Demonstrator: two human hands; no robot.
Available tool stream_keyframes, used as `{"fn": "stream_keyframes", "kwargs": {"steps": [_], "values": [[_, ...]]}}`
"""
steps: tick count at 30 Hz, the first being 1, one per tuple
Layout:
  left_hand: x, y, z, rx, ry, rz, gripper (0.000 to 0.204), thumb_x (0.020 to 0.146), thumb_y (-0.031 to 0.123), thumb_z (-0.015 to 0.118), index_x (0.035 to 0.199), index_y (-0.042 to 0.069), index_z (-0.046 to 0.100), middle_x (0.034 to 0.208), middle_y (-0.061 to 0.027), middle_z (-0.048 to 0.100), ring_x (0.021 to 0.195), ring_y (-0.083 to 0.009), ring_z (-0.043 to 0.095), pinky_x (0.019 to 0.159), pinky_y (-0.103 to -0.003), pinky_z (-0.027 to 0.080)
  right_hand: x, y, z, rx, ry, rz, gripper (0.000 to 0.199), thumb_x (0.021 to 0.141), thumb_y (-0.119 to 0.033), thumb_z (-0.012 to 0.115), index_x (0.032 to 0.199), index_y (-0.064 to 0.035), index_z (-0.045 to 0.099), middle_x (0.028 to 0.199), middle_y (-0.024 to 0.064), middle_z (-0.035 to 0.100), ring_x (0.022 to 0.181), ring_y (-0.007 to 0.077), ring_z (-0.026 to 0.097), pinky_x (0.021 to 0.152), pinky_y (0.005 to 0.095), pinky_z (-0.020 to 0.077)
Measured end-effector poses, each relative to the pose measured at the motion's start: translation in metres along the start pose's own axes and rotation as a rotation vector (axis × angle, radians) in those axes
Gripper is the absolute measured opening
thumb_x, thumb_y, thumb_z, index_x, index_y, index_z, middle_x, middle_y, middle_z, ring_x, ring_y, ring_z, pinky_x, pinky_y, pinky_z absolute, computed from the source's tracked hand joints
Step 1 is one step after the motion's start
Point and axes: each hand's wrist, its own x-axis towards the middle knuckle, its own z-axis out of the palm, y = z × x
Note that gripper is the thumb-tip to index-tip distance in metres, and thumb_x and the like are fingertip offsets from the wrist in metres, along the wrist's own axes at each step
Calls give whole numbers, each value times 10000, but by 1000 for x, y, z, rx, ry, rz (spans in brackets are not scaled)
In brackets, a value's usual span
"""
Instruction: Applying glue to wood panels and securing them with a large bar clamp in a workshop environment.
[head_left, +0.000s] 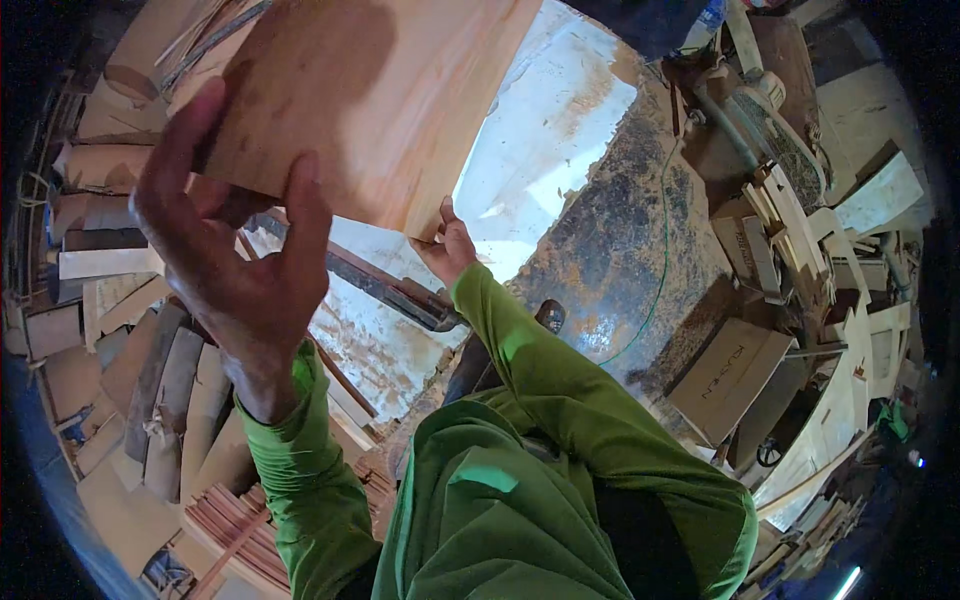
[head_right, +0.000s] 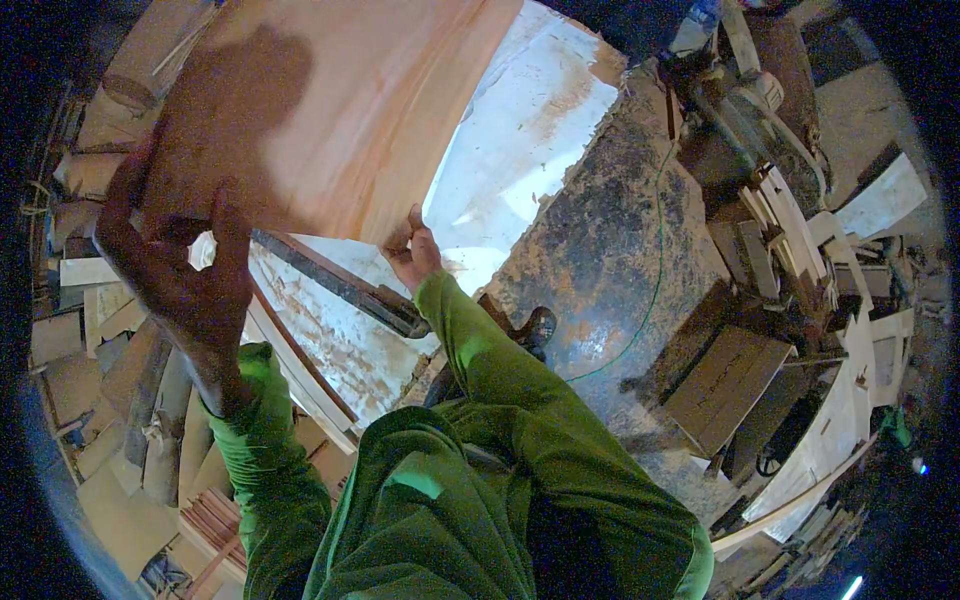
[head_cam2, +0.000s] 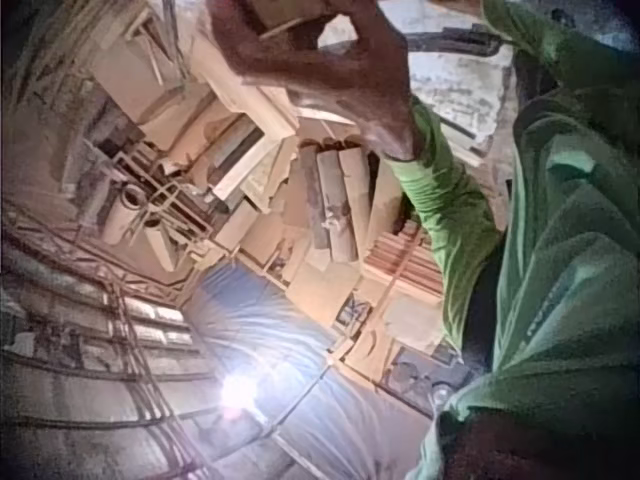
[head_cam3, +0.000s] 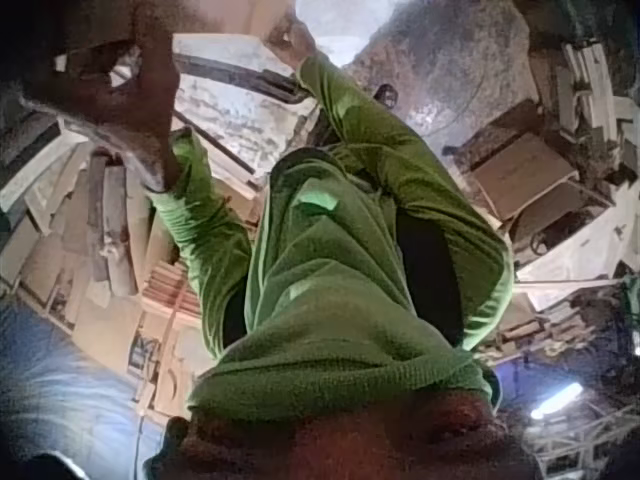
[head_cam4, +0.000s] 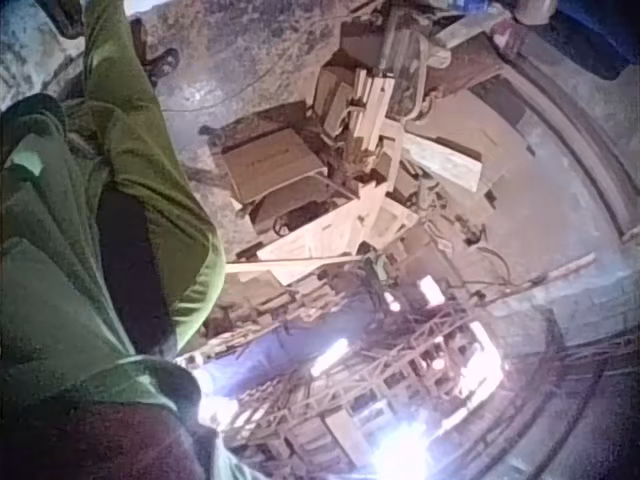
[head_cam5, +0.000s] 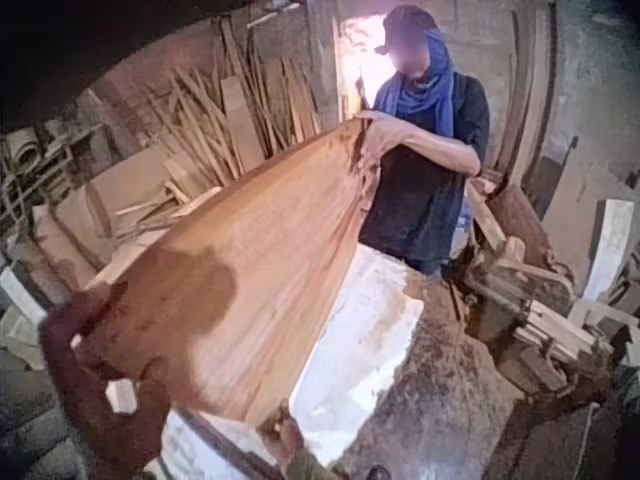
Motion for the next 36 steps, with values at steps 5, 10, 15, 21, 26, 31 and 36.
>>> {"fn": "stream_keyframes", "kwargs": {"steps": [5,10,15,21,26,31,36], "values": [[-22,9,2,146,-37,-44,688,745,-9,744,1311,-47,356,1300,-182,411,1177,-304,510,906,-349,537,13,5,-10,4,-31,-23,414,961,-444,496,1237,-137,520,1204,64,571,1093,240,534,918,422,465],[-31,11,9,179,-37,17,649,778,-34,696,1315,-54,331,1291,-239,443,1148,-318,552,833,-350,575,8,-1,-19,-53,-68,-71,452,982,-443,456,1252,-84,504,1202,79,582,1034,246,573,892,426,507],[-42,0,-5,303,-42,14,622,789,-41,685,1312,-45,347,1295,-232,460,1128,-316,576,814,-342,591,-66,-17,33,-495,30,-87,270,954,-185,549,1162,-15,516,1099,149,518,940,280,603,777,455,598],[-41,-7,-6,200,13,-10,620,802,36,717,1324,-6,385,1199,-173,549,973,-244,651,714,-312,587,-148,-82,174,-1036,-240,-1155,226,916,-206,643,1044,-38,563,857,3,544,738,90,503,652,251,436],[-53,-7,-3,44,13,-117,622,798,148,764,1299,-6,429,1016,-149,617,770,-201,641,648,-309,548,-176,-83,272,-1297,-425,-1287,713,854,-427,678,1395,-66,388,1145,133,533,925,181,533,810,271,447],[-111,-21,4,-294,285,-545,448,949,281,589,1260,-12,454,992,-129,628,863,-170,625,743,-309,520,-182,-75,283,-1262,-435,-1161,726,853,-435,678,1361,3,400,1018,107,559,857,156,537,666,274,448],[-249,-87,53,-1018,126,-1629,595,968,512,432,1214,-27,374,1007,-234,645,836,-273,648,722,-389,541,-196,-97,287,-1322,-319,-1015,459,886,-342,626,1173,7,545,856,40,559,624,92,477,502,248,361]]}}
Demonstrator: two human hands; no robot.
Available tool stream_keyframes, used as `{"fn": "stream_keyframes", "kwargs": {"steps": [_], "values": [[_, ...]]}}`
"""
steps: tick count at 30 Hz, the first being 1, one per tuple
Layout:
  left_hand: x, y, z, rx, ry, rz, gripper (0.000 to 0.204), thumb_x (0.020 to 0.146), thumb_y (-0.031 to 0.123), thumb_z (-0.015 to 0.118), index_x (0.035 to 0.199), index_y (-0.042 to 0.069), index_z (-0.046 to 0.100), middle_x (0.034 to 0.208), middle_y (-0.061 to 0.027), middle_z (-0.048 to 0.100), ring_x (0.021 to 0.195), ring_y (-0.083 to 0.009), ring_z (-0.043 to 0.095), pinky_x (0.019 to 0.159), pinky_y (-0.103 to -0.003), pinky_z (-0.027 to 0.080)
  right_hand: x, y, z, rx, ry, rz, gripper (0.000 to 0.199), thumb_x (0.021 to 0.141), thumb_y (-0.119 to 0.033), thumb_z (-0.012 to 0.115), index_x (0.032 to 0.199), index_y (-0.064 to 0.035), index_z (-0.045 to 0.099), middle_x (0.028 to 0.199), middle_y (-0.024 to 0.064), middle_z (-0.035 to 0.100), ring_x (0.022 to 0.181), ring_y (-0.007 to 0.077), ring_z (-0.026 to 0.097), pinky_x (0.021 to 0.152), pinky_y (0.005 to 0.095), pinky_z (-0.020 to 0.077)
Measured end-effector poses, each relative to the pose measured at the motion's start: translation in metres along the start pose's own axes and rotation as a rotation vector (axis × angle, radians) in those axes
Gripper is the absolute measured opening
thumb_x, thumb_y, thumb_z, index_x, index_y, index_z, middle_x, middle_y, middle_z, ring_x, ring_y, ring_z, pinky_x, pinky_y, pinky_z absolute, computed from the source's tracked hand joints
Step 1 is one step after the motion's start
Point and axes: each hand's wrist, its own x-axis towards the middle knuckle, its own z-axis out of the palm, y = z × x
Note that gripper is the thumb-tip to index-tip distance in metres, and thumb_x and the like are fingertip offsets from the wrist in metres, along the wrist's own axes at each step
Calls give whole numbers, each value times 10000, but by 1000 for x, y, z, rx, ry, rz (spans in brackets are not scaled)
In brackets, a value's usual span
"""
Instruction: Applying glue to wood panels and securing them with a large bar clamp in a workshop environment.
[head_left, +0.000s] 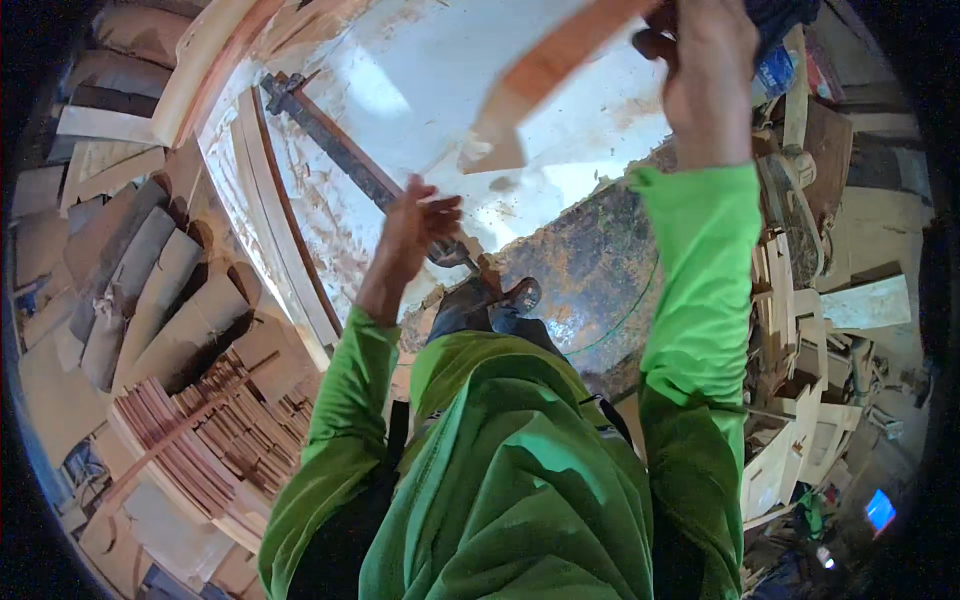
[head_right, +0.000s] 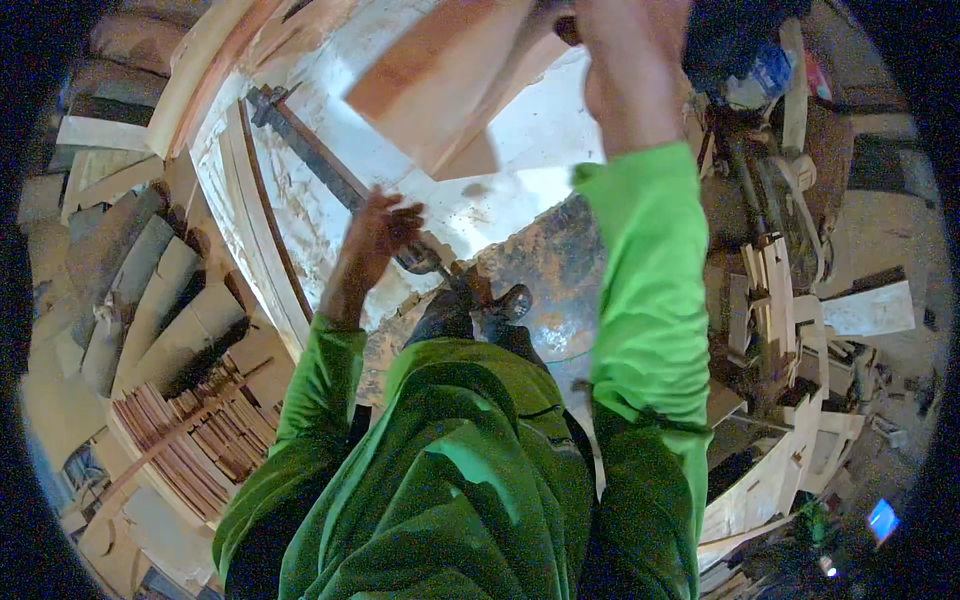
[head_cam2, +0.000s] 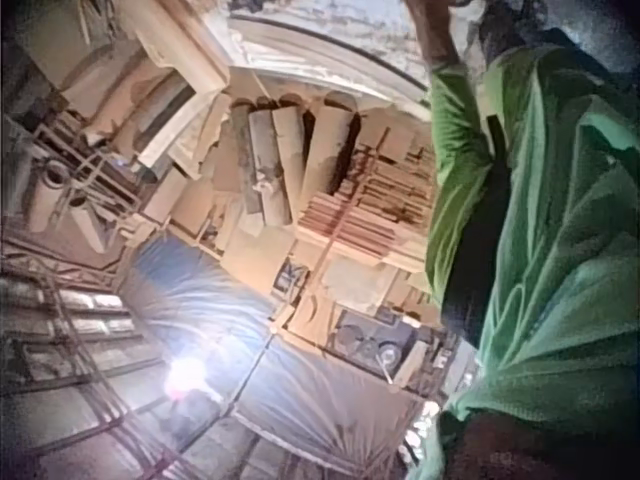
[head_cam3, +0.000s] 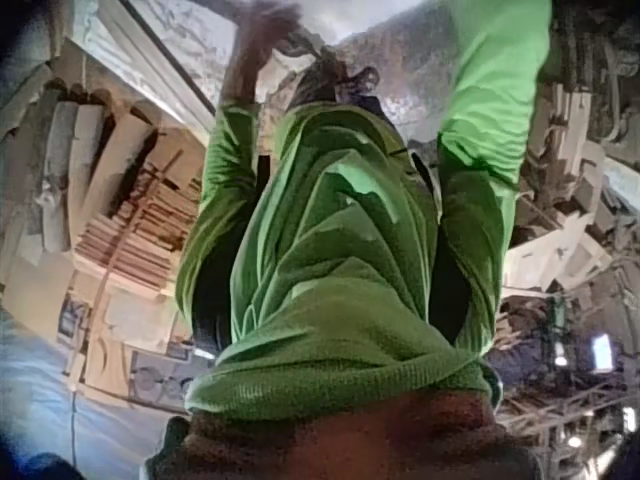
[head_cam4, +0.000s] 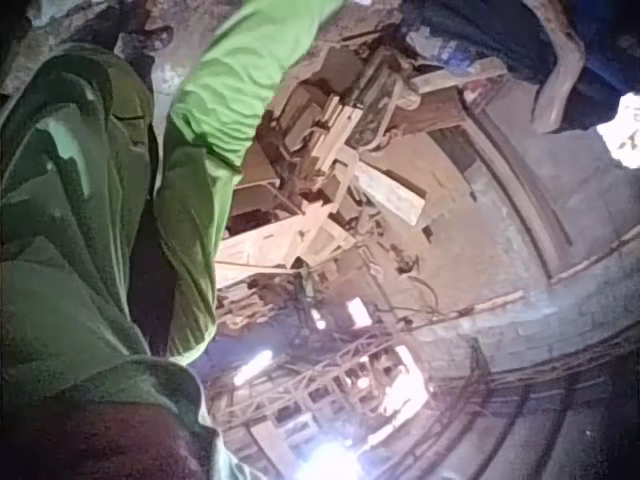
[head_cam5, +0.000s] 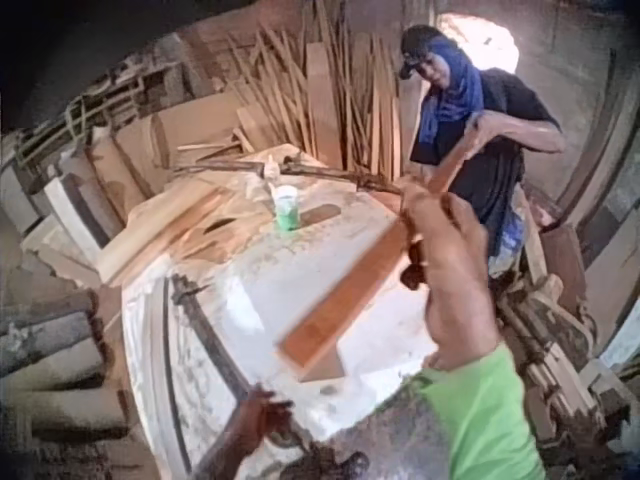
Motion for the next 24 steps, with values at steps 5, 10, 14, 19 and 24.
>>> {"fn": "stream_keyframes", "kwargs": {"steps": [5,10,14,19,24], "values": [[56,-36,2,-712,-195,-235,638,941,354,576,1238,-83,218,1133,-331,508,1045,-385,597,918,-402,545,-9,9,-27,4,20,-126,375,881,-271,645,1141,-13,566,977,59,587,861,116,542,747,261,445],[66,-31,31,-557,-48,-29,365,940,232,591,1137,-28,427,1048,-221,584,924,-306,638,783,-338,590,-11,14,-71,-15,1,-40,343,871,-151,670,1128,15,516,1009,53,598,865,142,553,714,274,465],[101,-28,27,-488,-171,-67,209,926,172,605,1057,30,523,995,-121,592,931,-239,598,790,-331,554,-18,36,-105,-100,93,-115,426,893,-127,627,1255,39,476,1189,98,586,1063,201,553,937,317,425],[145,-31,12,-427,-218,43,97,920,158,611,965,90,559,903,-79,605,842,-209,605,747,-363,535,-29,66,-122,-167,272,-76,500,915,-138,613,1350,42,443,1262,135,560,1117,205,528,989,323,399],[155,-16,16,-398,-24,199,461,900,83,624,1301,106,395,890,-97,572,849,-221,574,770,-406,513,-35,109,-133,-328,328,-126,428,905,-119,635,1269,69,513,1211,132,585,1071,196,541,950,322,431]]}}
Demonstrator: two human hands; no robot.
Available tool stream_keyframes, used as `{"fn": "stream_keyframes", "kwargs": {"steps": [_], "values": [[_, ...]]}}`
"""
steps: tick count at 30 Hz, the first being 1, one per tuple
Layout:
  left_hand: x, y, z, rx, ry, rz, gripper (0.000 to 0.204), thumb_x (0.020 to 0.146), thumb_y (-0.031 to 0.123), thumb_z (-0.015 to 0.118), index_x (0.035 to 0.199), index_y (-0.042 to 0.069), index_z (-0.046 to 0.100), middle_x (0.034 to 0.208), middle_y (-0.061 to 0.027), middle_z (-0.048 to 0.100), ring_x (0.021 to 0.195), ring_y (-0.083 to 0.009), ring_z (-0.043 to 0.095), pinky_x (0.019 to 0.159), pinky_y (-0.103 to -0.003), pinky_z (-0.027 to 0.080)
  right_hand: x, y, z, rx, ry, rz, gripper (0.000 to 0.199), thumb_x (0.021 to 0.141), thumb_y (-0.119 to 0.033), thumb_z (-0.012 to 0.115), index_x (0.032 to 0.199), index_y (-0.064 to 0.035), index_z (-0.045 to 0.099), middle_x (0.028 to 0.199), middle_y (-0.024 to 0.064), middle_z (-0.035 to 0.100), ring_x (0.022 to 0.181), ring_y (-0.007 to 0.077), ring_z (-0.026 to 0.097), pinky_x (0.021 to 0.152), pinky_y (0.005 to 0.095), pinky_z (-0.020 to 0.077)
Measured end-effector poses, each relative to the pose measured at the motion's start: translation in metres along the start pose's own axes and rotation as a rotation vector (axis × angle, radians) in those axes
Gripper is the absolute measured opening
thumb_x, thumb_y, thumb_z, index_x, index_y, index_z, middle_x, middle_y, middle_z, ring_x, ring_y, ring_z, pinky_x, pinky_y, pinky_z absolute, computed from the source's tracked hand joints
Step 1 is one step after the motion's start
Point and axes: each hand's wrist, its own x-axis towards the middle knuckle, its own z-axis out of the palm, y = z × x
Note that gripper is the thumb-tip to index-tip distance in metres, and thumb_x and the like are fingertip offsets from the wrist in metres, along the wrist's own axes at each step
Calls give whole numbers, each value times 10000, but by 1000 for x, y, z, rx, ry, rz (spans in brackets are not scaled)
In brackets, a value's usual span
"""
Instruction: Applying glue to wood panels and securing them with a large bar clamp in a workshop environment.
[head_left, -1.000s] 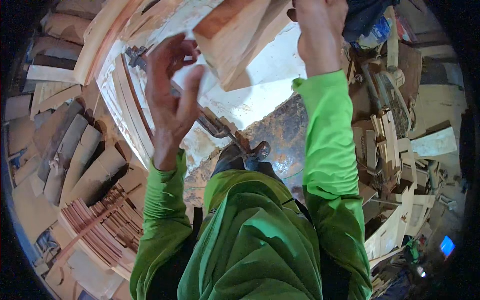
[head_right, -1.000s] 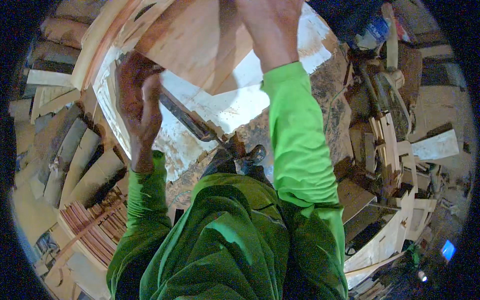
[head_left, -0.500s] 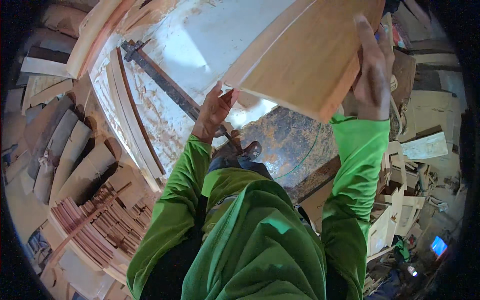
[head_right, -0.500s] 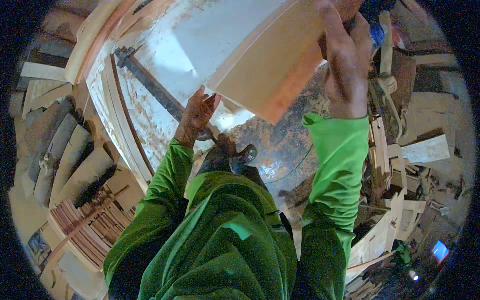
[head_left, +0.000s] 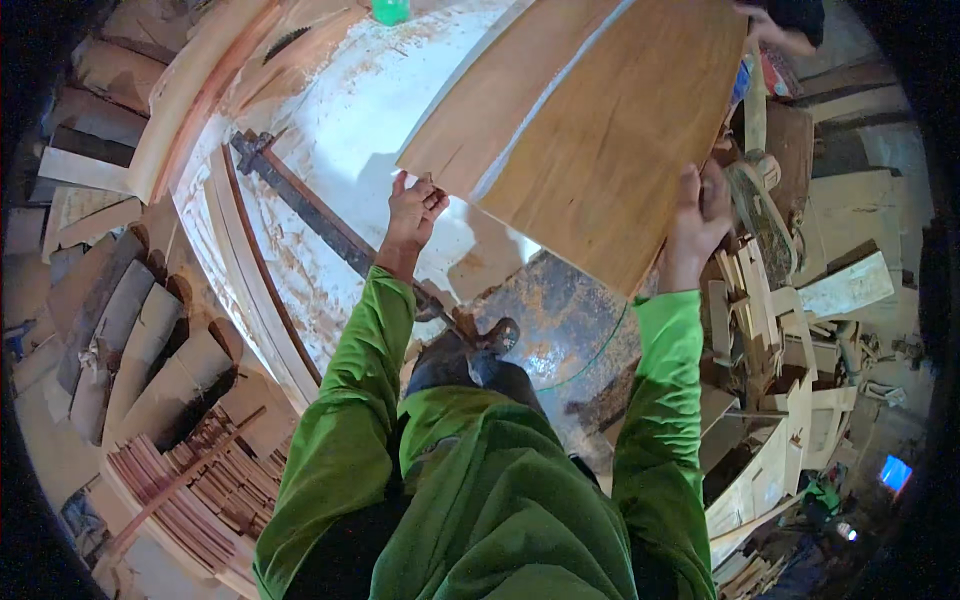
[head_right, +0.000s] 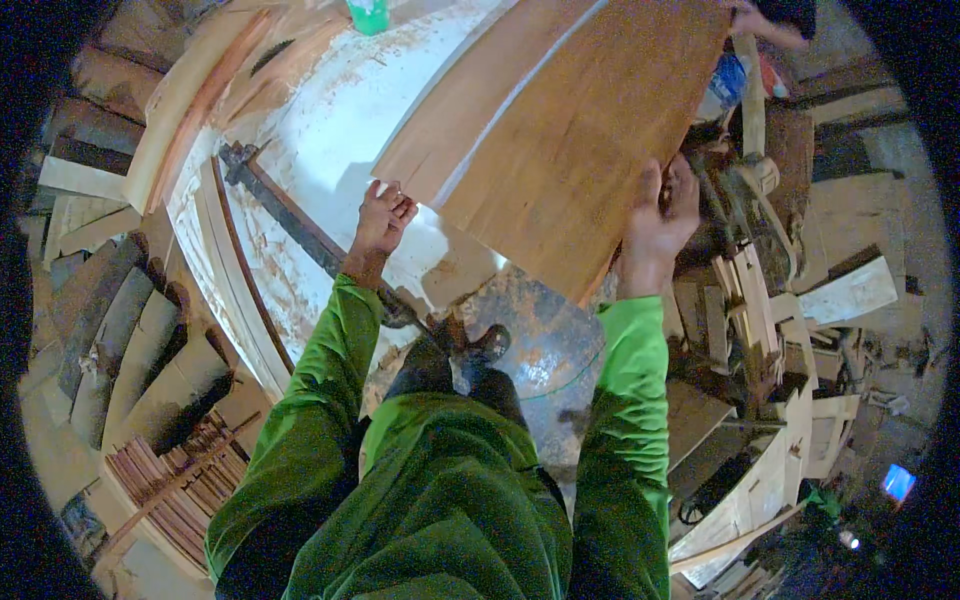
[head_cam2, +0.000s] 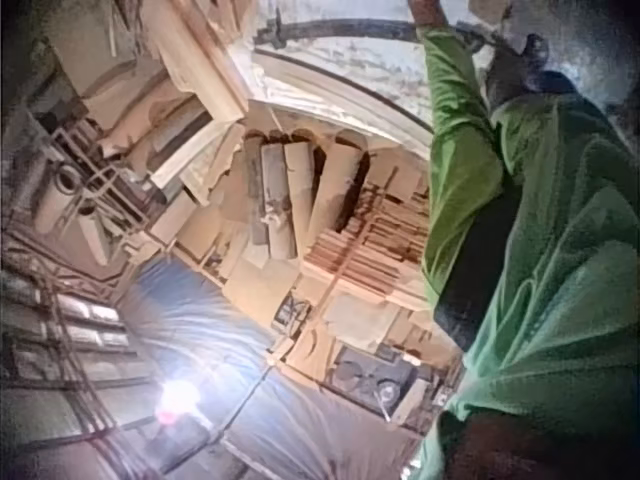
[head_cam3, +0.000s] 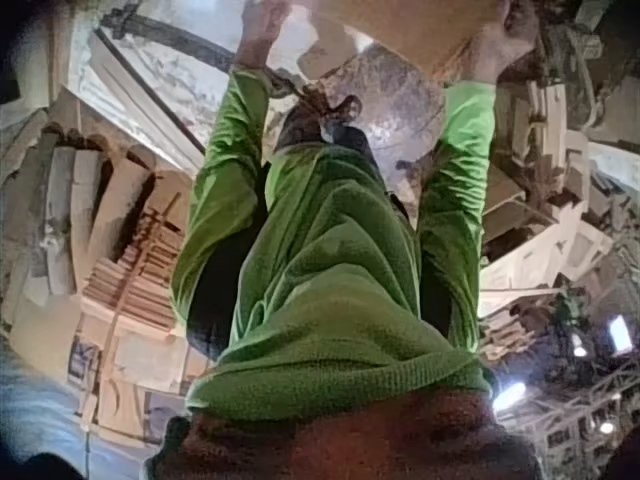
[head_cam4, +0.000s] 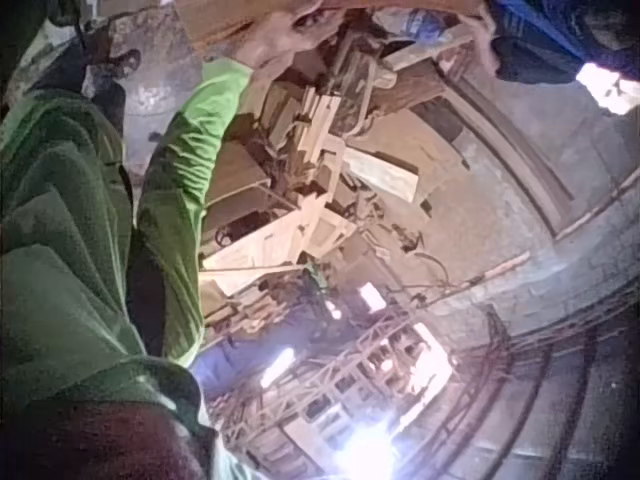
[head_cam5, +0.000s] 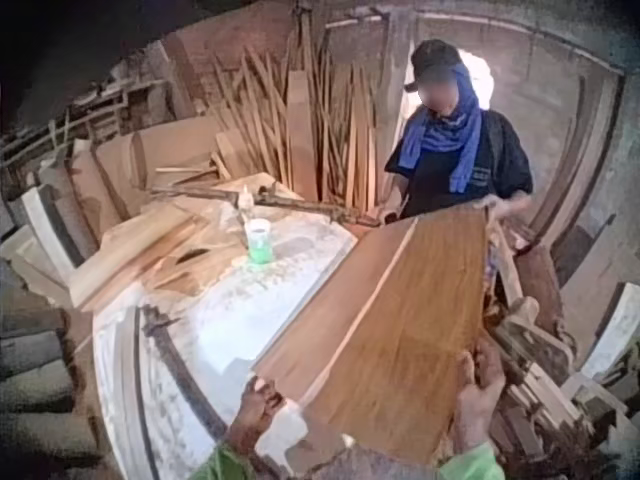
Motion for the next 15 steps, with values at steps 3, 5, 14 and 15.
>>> {"fn": "stream_keyframes", "kwargs": {"steps": [3,5,14,15], "values": [[13,21,16,245,80,3,675,899,102,628,1426,158,209,915,-110,584,823,-227,593,771,-421,520,-9,57,-2,-8,80,-80,407,896,-75,630,1252,83,514,1146,116,597,1004,181,543,917,304,438],[29,31,6,299,64,17,707,902,96,616,1439,148,158,921,-118,594,782,-227,609,735,-408,536,-21,76,1,-240,59,-58,401,887,-26,608,1262,77,508,1143,117,587,976,179,535,916,297,434],[72,55,-11,624,51,71,738,932,41,540,1471,194,60,953,-124,593,764,-217,630,660,-365,582,-108,246,4,684,113,204,616,738,75,538,1336,45,395,1271,118,485,1128,228,489,964,351,440],[75,57,-14,635,36,100,715,935,46,537,1466,196,83,942,-110,594,727,-204,632,633,-349,582,-119,263,5,774,212,263,646,723,81,526,1349,44,373,1287,120,468,1149,232,480,966,359,441]]}}
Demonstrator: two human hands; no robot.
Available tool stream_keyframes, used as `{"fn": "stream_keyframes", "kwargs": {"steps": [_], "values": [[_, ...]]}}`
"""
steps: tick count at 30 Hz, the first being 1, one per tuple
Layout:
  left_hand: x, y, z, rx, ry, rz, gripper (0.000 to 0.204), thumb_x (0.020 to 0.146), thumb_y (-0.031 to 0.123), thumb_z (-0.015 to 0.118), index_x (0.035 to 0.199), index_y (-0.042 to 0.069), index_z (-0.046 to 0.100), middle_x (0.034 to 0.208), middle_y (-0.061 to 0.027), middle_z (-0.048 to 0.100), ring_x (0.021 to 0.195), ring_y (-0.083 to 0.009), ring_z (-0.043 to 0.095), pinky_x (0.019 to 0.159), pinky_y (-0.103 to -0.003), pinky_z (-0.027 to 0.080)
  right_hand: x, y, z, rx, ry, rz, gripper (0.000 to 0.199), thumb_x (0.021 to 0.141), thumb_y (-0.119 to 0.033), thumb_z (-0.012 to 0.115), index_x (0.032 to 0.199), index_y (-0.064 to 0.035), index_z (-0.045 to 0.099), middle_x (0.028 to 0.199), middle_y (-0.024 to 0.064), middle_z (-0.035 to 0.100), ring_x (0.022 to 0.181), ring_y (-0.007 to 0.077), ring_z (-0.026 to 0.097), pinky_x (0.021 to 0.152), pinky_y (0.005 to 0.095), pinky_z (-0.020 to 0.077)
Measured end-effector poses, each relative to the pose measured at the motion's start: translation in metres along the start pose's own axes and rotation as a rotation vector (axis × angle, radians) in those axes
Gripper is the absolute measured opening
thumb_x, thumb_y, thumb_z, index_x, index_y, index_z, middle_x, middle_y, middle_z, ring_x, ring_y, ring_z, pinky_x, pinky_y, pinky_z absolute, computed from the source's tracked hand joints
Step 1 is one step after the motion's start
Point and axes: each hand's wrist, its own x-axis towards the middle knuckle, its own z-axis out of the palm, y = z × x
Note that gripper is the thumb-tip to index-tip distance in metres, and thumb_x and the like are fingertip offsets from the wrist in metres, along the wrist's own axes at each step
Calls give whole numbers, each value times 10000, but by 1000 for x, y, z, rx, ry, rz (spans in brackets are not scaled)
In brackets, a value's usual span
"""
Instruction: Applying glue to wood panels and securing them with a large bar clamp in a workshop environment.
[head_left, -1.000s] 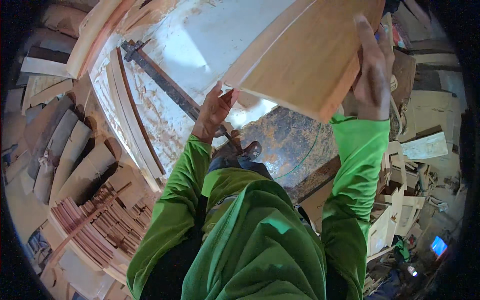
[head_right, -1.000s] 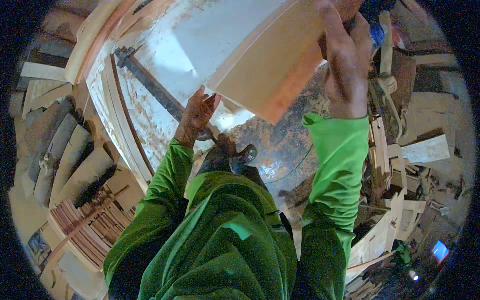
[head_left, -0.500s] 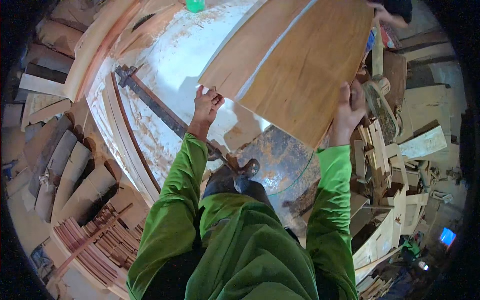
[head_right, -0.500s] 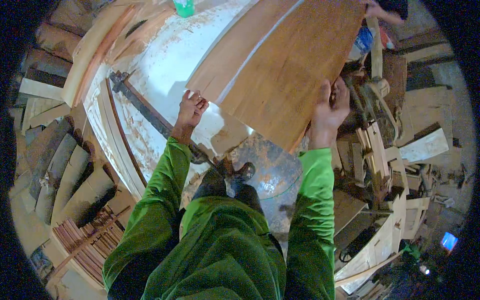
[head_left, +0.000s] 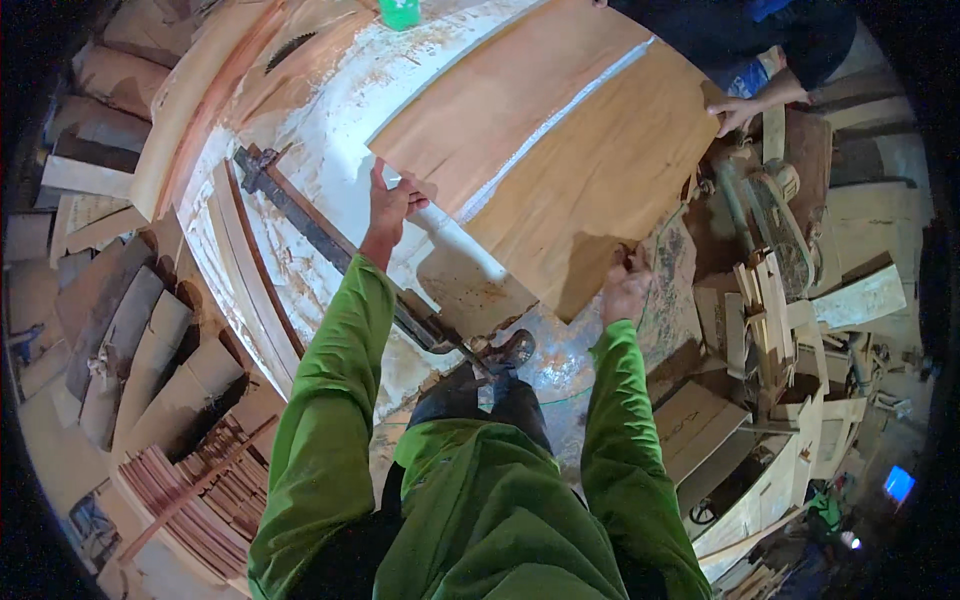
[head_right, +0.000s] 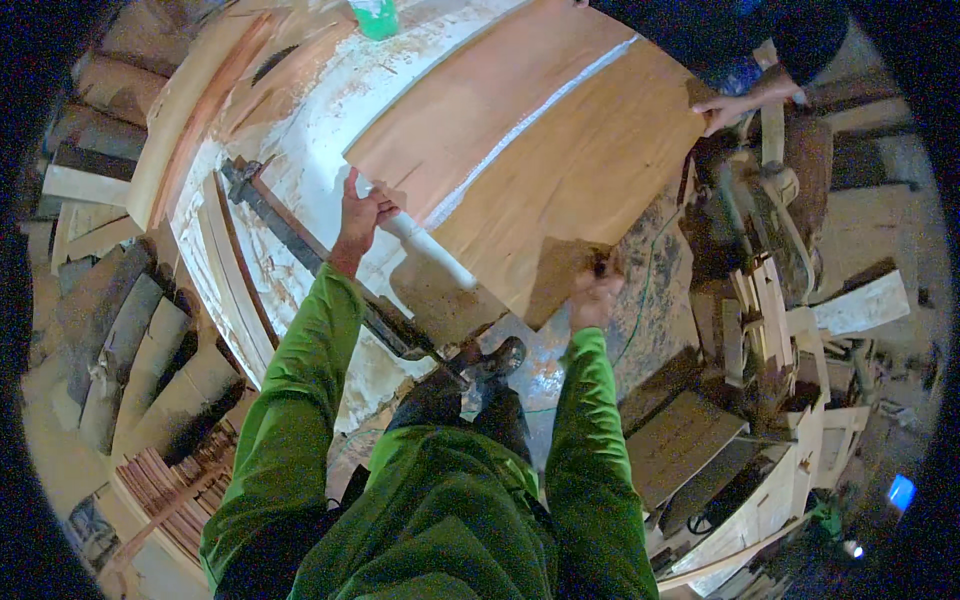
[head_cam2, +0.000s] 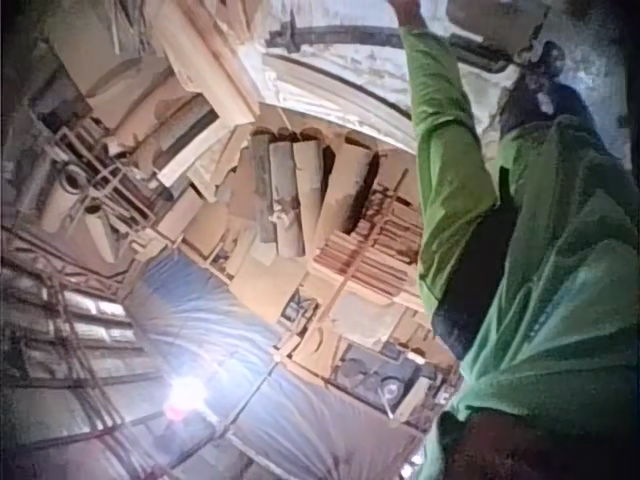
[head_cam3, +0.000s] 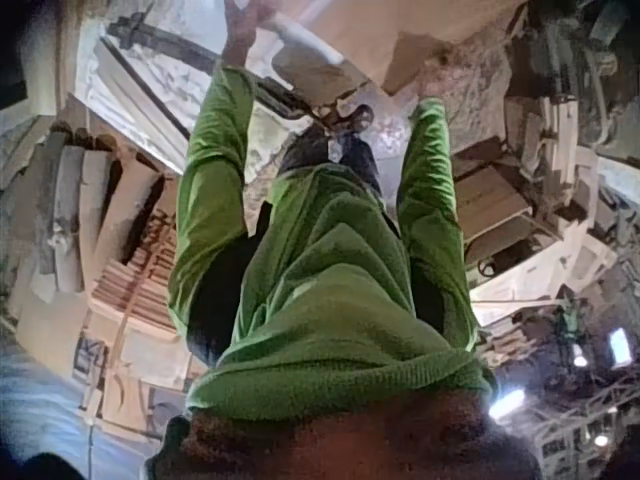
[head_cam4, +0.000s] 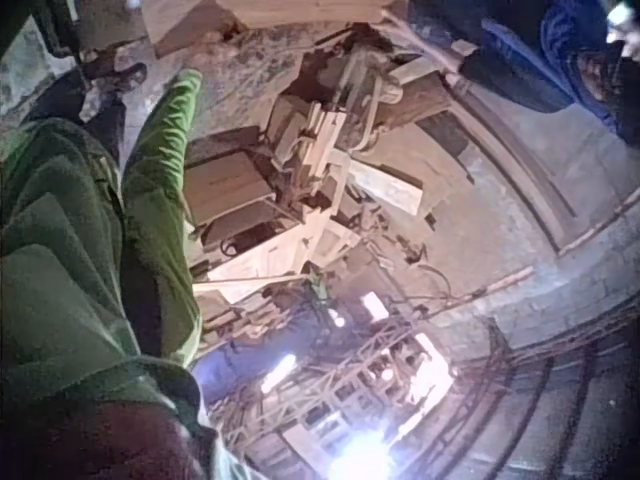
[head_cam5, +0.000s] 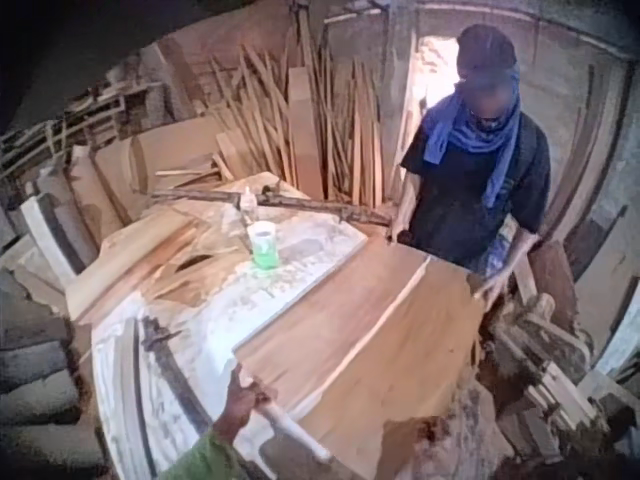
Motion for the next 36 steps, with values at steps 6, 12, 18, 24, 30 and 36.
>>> {"fn": "stream_keyframes", "kwargs": {"steps": [6,12,18,24,30,36], "values": [[13,6,-14,103,-21,79,707,938,109,560,1474,192,106,901,-73,561,671,-170,591,635,-350,587,-32,35,-3,-227,-41,85,461,759,-136,576,1208,-55,505,1338,96,451,1235,299,429,1091,474,323],[21,13,-36,170,-73,101,745,925,44,548,1475,155,57,1025,-98,560,731,-197,645,601,-334,584,-47,30,28,226,198,205,458,790,-164,592,1220,-52,483,1204,127,495,1137,302,476,1050,479,358],[22,57,-32,216,-123,21,659,924,71,569,1431,131,153,910,-110,571,620,-201,629,555,-349,581,-35,71,-39,-85,-168,118,583,682,-29,590,1256,-66,494,1193,109,538,1118,290,494,1009,480,394],[63,113,-63,738,-231,98,350,884,221,608,1194,91,511,657,-117,613,563,-288,633,511,-384,519,-37,49,12,-763,-50,269,369,827,-165,712,1129,0,578,1076,83,535,949,149,517,794,281,447],[107,95,-42,1633,-142,504,666,834,350,600,1401,61,403,1447,-262,333,1296,-375,393,1068,-460,341,-31,34,2,-1325,-298,-373,444,813,-104,715,1195,-15,506,990,70,566,898,138,527,749,246,446],[145,81,-43,1550,-154,539,746,815,395,625,1356,-64,395,1345,-256,462,1242,-405,436,1052,-470,355,-30,24,34,-981,-330,76,535,763,-146,759,1192,1,476,899,78,589,753,203,580,653,318,485]]}}
